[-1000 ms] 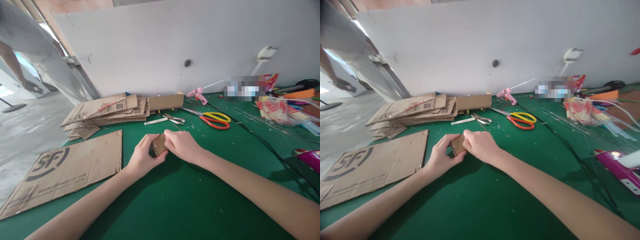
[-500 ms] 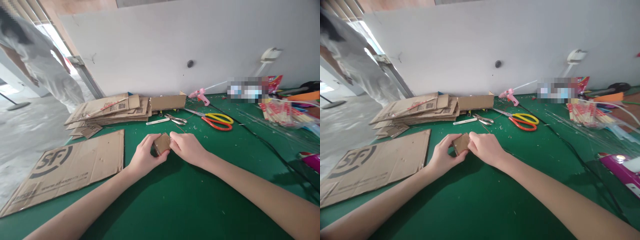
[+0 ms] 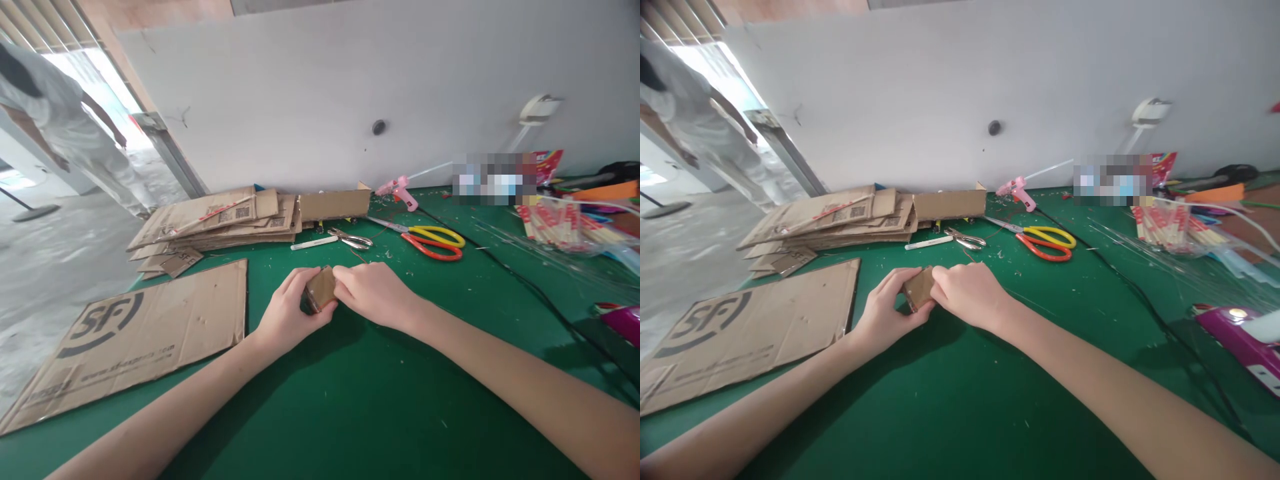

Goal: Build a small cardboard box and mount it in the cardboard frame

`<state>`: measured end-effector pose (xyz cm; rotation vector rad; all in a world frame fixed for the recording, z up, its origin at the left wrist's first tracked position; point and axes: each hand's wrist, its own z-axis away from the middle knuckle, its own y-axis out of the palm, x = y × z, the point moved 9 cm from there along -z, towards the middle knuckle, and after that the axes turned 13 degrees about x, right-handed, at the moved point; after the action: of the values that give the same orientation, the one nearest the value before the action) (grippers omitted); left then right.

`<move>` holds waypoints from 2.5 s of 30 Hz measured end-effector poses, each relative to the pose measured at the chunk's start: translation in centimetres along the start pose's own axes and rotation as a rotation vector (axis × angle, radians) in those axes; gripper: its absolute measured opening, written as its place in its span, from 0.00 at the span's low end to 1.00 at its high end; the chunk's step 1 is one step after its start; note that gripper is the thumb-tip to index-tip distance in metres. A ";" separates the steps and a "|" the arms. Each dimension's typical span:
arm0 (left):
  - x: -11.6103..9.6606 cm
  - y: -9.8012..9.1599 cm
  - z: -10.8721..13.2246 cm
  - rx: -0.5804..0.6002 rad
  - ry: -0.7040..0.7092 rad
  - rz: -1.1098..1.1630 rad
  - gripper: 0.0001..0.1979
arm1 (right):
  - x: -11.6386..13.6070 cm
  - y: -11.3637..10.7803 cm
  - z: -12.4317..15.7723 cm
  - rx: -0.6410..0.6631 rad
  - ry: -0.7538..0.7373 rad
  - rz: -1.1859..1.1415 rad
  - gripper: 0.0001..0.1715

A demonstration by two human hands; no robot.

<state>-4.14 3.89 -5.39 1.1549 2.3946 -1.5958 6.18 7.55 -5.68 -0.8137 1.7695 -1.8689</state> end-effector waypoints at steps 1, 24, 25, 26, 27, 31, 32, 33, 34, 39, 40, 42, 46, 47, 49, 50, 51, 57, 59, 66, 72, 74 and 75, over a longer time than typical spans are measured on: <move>0.0 0.0 0.0 0.005 0.002 -0.002 0.23 | 0.0 -0.2 0.0 0.003 -0.010 -0.024 0.11; -1.2 0.9 -0.2 0.262 0.110 0.189 0.30 | -17.2 -2.5 1.4 0.135 0.404 0.201 0.19; -1.3 0.8 -0.2 0.271 0.134 0.224 0.29 | -18.0 -2.2 1.4 0.092 0.446 0.224 0.19; -1.3 0.7 -0.1 0.273 0.146 0.265 0.27 | -18.9 -1.8 1.5 0.059 0.487 0.221 0.20; -1.2 0.5 -0.1 0.271 0.137 0.307 0.25 | -19.6 -1.2 1.4 0.053 0.503 0.214 0.21; 0.5 0.7 -0.3 0.313 -0.018 0.421 0.19 | -20.8 0.1 1.0 0.052 0.544 0.208 0.25; 0.9 0.9 -0.3 0.345 -0.063 0.435 0.19 | -20.9 0.0 0.9 0.053 0.563 0.207 0.25; 1.2 1.1 -0.4 0.379 -0.106 0.443 0.20 | -20.9 -0.1 0.9 0.061 0.582 0.205 0.25; 1.5 1.2 -0.4 0.408 -0.146 0.444 0.20 | -20.9 -0.3 0.9 0.074 0.598 0.203 0.24; 2.0 0.5 -0.8 0.482 -0.219 0.361 0.30 | -21.5 -1.0 1.8 0.251 0.660 0.147 0.24; 1.9 0.5 -0.9 0.517 -0.211 0.344 0.33 | -21.8 -0.9 2.2 0.305 0.666 0.122 0.24; 1.5 0.7 -0.9 0.591 -0.191 0.317 0.36 | -22.2 -0.7 2.9 0.401 0.670 0.072 0.21; 1.5 0.7 -1.2 0.618 -0.186 0.284 0.33 | -22.8 -0.5 3.9 0.471 0.650 0.002 0.14; 1.6 0.7 -1.3 0.607 -0.198 0.287 0.33 | -22.9 -0.6 4.1 0.470 0.641 -0.011 0.14; 2.1 0.7 -1.4 0.566 -0.223 0.303 0.34 | -23.1 -0.9 4.4 0.460 0.620 -0.028 0.13; 2.3 0.6 -1.5 0.537 -0.233 0.312 0.34 | -23.1 -1.0 4.5 0.458 0.608 -0.039 0.12; 2.6 0.6 -1.5 0.505 -0.242 0.318 0.34 | -23.1 -1.2 4.7 0.459 0.595 -0.065 0.11; 4.0 0.0 -1.8 0.304 -0.238 0.397 0.34 | -21.3 -3.3 6.1 0.508 0.460 -0.315 0.14; 4.3 -0.3 -1.9 0.247 -0.234 0.439 0.33 | -19.9 -4.7 6.2 0.461 0.372 -0.373 0.14; 2.9 -0.8 -2.5 0.272 -0.218 0.678 0.32 | -15.8 -9.7 4.0 -0.299 0.142 -0.772 0.23; 1.4 -0.2 -2.5 0.368 -0.152 0.755 0.32 | -14.4 -6.0 1.6 -0.549 0.147 -0.951 0.24; 1.3 0.1 -2.4 0.397 -0.131 0.770 0.32 | -13.9 -5.0 1.0 -0.438 0.127 -0.959 0.26; 1.3 0.2 -2.4 0.396 -0.127 0.778 0.34 | -13.8 -4.6 0.9 -0.372 0.129 -0.964 0.29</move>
<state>-4.14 6.60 -4.95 1.6867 1.2892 -1.7681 17.24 16.56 -2.76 -1.9980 2.0196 -2.1607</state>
